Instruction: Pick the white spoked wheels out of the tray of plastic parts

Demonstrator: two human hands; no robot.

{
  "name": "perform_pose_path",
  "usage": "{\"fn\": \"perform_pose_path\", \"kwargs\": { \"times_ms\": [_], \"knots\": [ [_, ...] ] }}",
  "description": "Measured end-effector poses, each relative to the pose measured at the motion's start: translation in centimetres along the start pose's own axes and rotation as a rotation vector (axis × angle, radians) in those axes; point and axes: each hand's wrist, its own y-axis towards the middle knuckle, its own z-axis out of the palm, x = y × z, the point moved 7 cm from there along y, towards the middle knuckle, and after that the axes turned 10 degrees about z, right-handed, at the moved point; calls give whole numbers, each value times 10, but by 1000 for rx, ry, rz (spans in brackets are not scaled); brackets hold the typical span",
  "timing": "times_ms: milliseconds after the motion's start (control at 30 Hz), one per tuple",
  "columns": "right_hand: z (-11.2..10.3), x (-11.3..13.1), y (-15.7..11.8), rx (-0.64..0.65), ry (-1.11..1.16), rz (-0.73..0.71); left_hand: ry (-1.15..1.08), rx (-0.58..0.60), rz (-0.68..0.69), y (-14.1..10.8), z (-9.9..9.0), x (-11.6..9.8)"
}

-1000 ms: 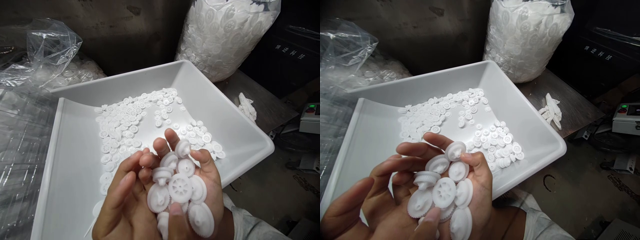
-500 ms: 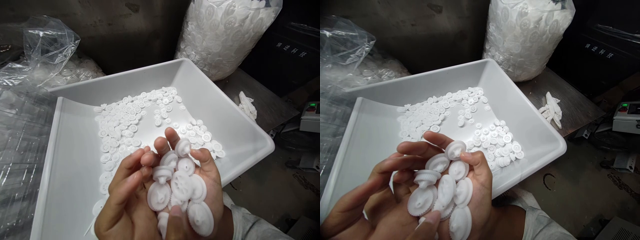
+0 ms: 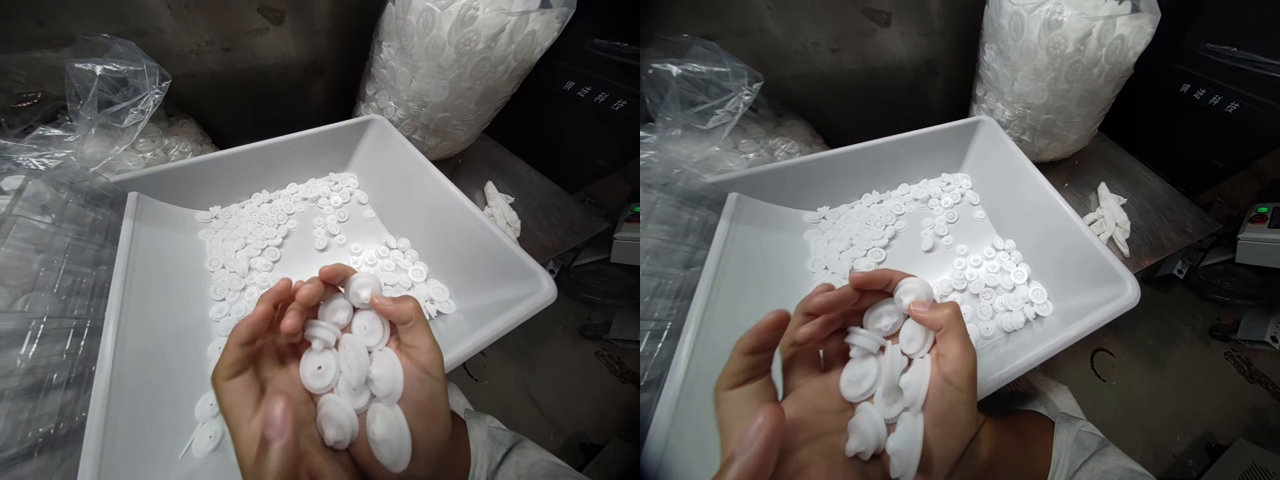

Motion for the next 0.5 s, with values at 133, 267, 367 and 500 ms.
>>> {"fn": "perform_pose_path", "kwargs": {
  "times_ms": [133,267,367,500],
  "knots": [
    [-8,9,-3,-163,-11,-162,-183,-40,-385,-7,-2,16],
    [-5,19,-5,-206,-149,-299,-308,-165,-603,-19,-2,22],
    [-5,22,-4,-200,-184,-337,-346,-290,-686,-27,0,23],
    [-3,24,-4,-163,-209,-359,-449,-355,-710,-30,0,25]
  ]
}}
